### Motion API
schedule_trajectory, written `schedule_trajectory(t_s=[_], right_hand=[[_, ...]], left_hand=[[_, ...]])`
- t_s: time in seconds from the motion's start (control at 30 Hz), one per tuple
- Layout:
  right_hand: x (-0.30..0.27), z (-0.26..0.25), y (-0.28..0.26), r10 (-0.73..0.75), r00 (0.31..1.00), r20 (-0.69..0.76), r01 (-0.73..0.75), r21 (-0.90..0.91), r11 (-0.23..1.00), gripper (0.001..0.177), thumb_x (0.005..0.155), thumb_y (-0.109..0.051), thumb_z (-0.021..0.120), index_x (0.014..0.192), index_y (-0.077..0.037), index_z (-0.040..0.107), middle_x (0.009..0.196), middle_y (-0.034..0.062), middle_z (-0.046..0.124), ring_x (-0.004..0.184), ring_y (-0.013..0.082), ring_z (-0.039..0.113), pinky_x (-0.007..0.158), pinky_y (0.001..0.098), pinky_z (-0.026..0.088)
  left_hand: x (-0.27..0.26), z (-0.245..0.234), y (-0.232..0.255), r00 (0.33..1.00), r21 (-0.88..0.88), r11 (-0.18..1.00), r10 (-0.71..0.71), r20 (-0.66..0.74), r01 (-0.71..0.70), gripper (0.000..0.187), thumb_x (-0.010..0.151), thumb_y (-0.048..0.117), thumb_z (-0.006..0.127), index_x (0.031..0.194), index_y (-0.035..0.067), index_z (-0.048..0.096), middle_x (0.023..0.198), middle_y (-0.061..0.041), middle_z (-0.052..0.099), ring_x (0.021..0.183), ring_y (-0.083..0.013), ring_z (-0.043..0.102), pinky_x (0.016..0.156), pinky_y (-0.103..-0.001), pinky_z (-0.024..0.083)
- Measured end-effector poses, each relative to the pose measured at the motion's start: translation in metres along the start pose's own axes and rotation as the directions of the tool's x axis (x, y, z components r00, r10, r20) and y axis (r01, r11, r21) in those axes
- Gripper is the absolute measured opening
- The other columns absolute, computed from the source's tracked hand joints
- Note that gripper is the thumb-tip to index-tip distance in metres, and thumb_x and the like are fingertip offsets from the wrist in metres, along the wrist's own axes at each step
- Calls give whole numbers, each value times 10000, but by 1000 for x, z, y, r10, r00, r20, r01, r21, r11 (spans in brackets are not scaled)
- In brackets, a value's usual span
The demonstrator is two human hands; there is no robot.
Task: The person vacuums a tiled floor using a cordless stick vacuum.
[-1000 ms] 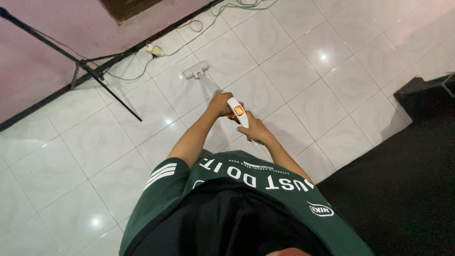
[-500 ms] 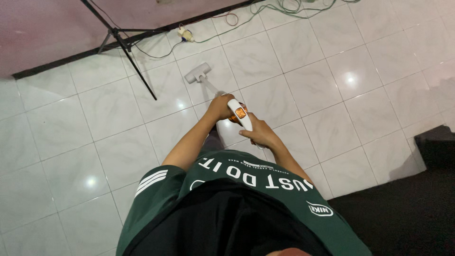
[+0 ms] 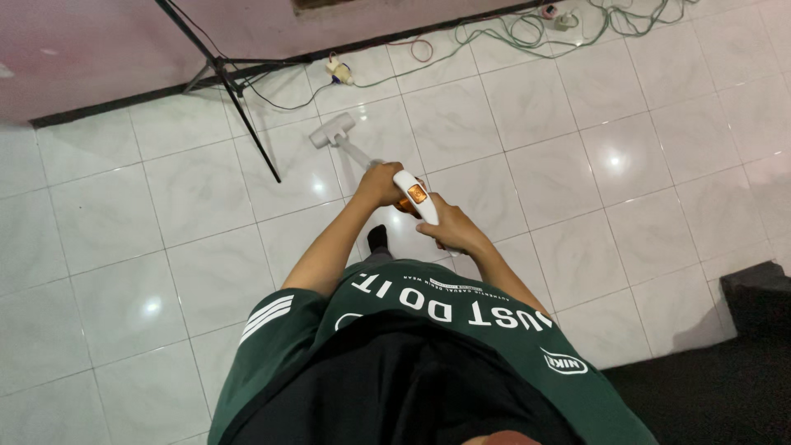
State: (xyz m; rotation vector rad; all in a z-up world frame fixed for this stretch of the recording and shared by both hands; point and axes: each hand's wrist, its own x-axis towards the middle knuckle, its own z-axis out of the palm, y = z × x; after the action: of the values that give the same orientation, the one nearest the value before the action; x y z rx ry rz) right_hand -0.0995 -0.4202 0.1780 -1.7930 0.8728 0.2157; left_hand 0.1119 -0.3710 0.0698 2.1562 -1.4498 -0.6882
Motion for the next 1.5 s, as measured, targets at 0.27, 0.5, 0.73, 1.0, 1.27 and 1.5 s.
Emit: schedule_trajectory(t_s=[0.27,0.5,0.73,1.0,1.27,1.5], right_hand=[[58,-10,-40,-44,998,52,48,-70,996,700,798,-203,699,1444,-111,446,771,142,704,502,224,652,495,371,541],[121,4,-38,-54,998,26,56,-71,996,664,834,-209,701,1439,-110,445,775,153,710,515,221,661,508,372,551],[57,-52,-49,72,990,-117,-74,-13,997,653,808,-215,750,1409,-116,513,789,126,722,492,193,635,473,343,526],[32,-67,-30,197,936,-291,-176,97,980,641,828,-221,747,1407,-95,502,788,135,728,500,209,658,499,352,545],[90,-87,21,153,916,-371,-114,124,986,661,846,-213,747,1432,-93,466,773,161,710,521,232,673,531,368,550],[21,-174,33,233,904,-359,-172,192,966,665,825,-195,734,1435,-100,488,738,128,699,495,200,634,486,344,530]], left_hand=[[25,-26,-39,986,-118,992,-57,-156,39,466,767,505,742,954,80,707,1004,-141,734,923,-358,717,789,-486,570],[68,-7,-92,951,-185,978,-148,-273,99,629,761,511,866,1142,35,711,1351,-314,574,1285,-474,499,1001,-497,483],[89,20,-28,986,-482,875,-117,-116,48,504,737,301,861,1179,104,720,1486,-296,480,1437,-408,434,1133,-462,427],[137,50,24,982,-495,853,188,-3,-165,369,779,302,880,1060,115,730,1242,-146,697,1403,-389,481,1121,-466,429],[210,73,10,943,-338,882,329,-54,-327,385,768,353,868,1035,103,749,1191,-149,735,1338,-397,548,1086,-493,453],[220,97,123,965,-447,868,261,36,-218,358,756,313,885,1020,106,759,1204,-148,715,1329,-352,562,1059,-423,478]])
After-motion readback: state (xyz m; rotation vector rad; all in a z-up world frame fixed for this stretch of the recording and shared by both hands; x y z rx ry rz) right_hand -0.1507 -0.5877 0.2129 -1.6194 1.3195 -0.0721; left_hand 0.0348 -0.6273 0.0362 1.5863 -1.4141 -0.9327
